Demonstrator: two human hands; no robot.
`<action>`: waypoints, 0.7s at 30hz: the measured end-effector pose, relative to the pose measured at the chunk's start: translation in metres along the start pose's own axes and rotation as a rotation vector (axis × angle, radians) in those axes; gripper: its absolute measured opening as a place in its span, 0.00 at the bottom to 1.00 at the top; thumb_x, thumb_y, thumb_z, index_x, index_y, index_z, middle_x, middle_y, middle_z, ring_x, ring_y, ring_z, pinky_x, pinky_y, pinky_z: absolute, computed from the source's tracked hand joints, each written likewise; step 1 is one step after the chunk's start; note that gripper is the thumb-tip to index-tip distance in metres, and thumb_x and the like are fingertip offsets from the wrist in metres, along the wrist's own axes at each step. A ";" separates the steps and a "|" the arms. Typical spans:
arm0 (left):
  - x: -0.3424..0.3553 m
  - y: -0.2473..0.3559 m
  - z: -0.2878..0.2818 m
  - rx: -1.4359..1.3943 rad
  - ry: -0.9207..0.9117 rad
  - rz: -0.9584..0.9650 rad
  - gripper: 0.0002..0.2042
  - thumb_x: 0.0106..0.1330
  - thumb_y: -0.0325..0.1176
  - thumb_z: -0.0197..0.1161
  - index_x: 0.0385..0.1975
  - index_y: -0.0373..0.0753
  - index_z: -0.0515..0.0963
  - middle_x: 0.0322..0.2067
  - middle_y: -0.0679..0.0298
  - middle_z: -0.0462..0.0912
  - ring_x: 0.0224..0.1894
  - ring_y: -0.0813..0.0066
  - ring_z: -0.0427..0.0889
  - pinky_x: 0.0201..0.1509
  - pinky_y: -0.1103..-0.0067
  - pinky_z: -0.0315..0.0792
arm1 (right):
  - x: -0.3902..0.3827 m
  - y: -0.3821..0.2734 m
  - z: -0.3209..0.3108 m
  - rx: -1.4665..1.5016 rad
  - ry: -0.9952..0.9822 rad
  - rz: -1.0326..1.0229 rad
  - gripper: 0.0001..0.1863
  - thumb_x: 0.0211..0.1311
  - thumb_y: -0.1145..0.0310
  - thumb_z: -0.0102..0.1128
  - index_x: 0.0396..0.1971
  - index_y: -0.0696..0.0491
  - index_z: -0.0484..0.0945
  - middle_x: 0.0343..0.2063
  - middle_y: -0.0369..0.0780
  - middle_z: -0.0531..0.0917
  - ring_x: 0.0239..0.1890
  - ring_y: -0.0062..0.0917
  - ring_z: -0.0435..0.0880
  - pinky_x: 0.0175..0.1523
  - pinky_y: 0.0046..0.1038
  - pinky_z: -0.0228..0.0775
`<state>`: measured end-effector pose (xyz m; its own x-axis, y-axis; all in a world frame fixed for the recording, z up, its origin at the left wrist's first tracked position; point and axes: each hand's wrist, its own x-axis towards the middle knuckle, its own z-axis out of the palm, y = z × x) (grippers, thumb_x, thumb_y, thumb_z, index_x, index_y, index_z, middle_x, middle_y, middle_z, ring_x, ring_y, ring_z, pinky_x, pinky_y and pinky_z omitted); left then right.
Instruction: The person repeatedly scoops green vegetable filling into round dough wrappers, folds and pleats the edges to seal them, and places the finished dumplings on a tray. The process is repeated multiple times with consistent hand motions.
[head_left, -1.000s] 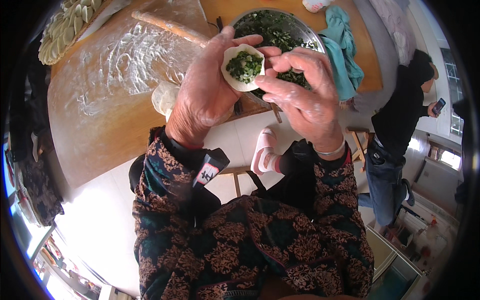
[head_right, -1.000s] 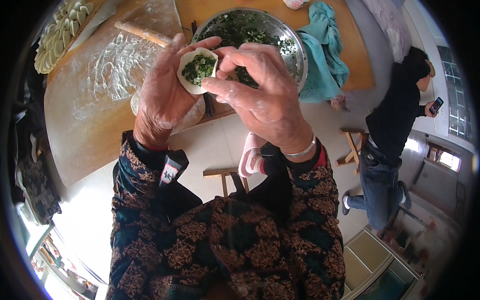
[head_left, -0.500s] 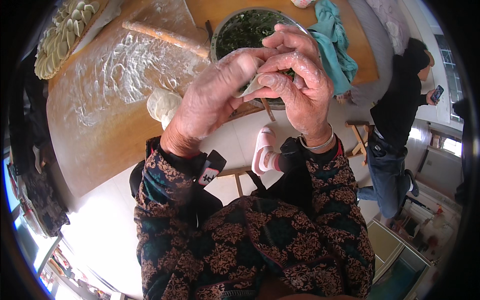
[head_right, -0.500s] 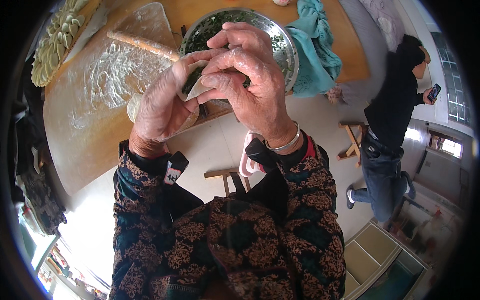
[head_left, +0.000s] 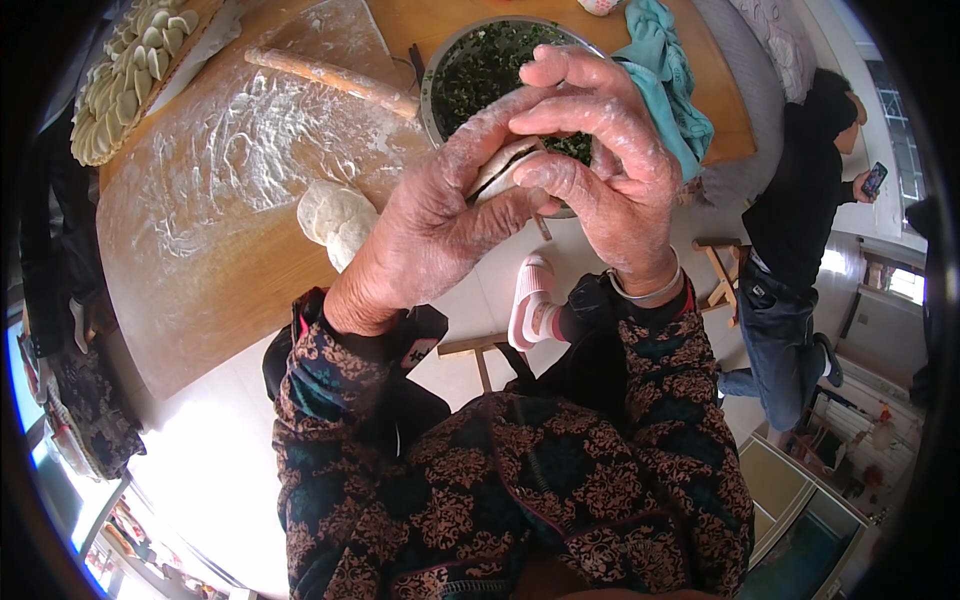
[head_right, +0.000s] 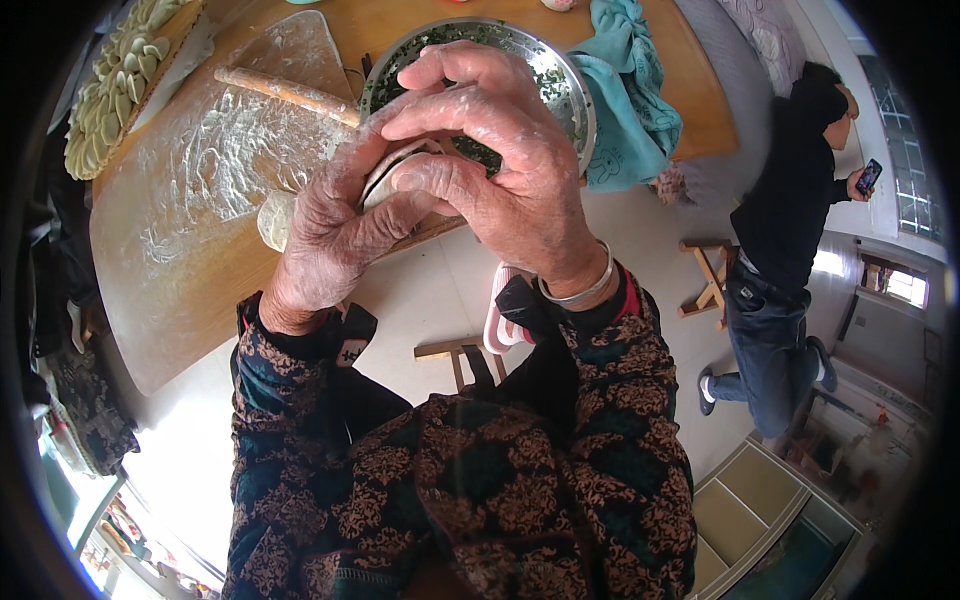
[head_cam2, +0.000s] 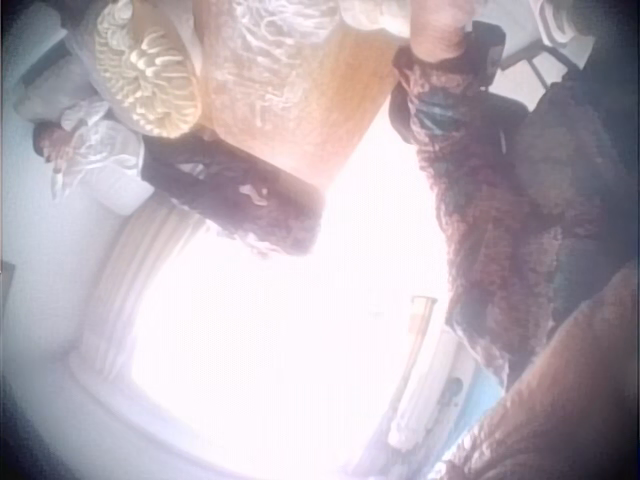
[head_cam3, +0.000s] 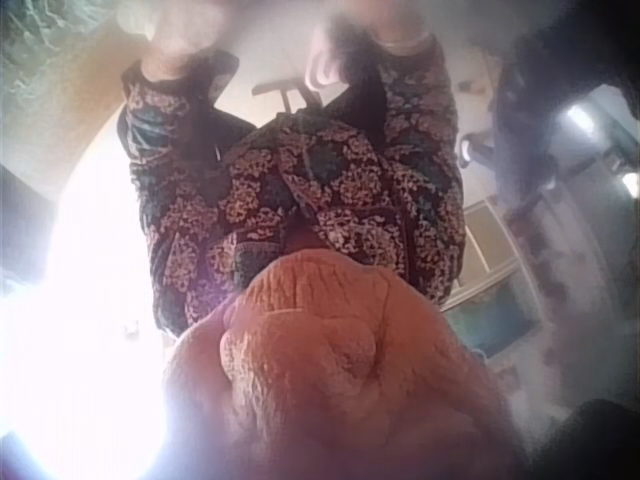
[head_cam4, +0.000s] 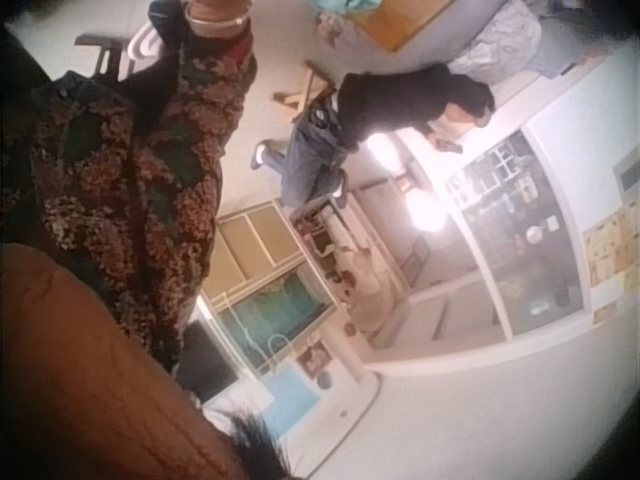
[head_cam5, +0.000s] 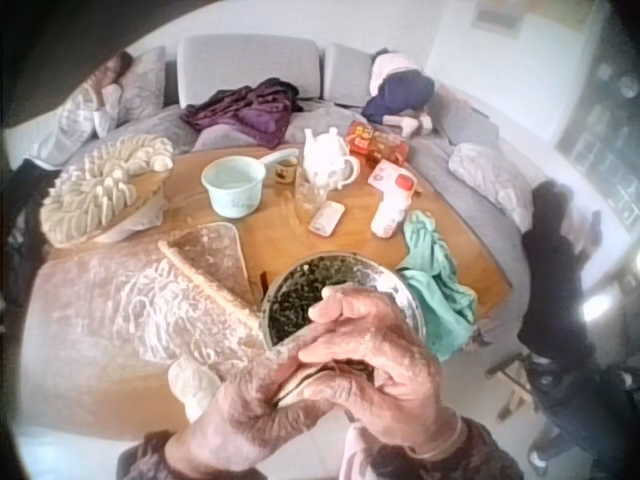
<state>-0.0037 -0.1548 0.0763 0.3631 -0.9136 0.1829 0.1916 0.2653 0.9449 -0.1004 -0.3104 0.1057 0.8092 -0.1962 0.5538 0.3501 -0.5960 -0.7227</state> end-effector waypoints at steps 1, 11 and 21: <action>0.000 0.000 0.000 0.004 0.012 0.005 0.32 0.71 0.28 0.62 0.73 0.37 0.57 0.65 0.58 0.70 0.64 0.72 0.70 0.66 0.75 0.67 | 0.002 0.001 -0.002 -0.053 -0.020 -0.048 0.10 0.50 0.78 0.73 0.35 0.55 0.85 0.53 0.42 0.79 0.58 0.31 0.75 0.58 0.30 0.72; 0.000 -0.004 0.003 -0.044 0.047 0.063 0.35 0.67 0.25 0.65 0.73 0.38 0.57 0.65 0.57 0.69 0.65 0.68 0.70 0.65 0.74 0.71 | 0.004 0.005 0.003 -0.163 -0.016 -0.216 0.09 0.47 0.79 0.72 0.31 0.55 0.85 0.46 0.40 0.81 0.57 0.33 0.76 0.55 0.30 0.73; 0.002 0.001 -0.004 -0.361 0.182 -0.002 0.19 0.72 0.30 0.60 0.61 0.30 0.71 0.52 0.53 0.81 0.47 0.67 0.85 0.50 0.77 0.81 | 0.001 -0.003 -0.013 0.200 0.264 -0.004 0.12 0.55 0.78 0.71 0.41 0.58 0.85 0.47 0.42 0.81 0.56 0.28 0.77 0.58 0.28 0.72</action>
<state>0.0006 -0.1548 0.0766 0.5118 -0.8534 0.0993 0.4890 0.3844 0.7830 -0.1070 -0.3190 0.1142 0.6667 -0.4046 0.6259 0.4597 -0.4378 -0.7726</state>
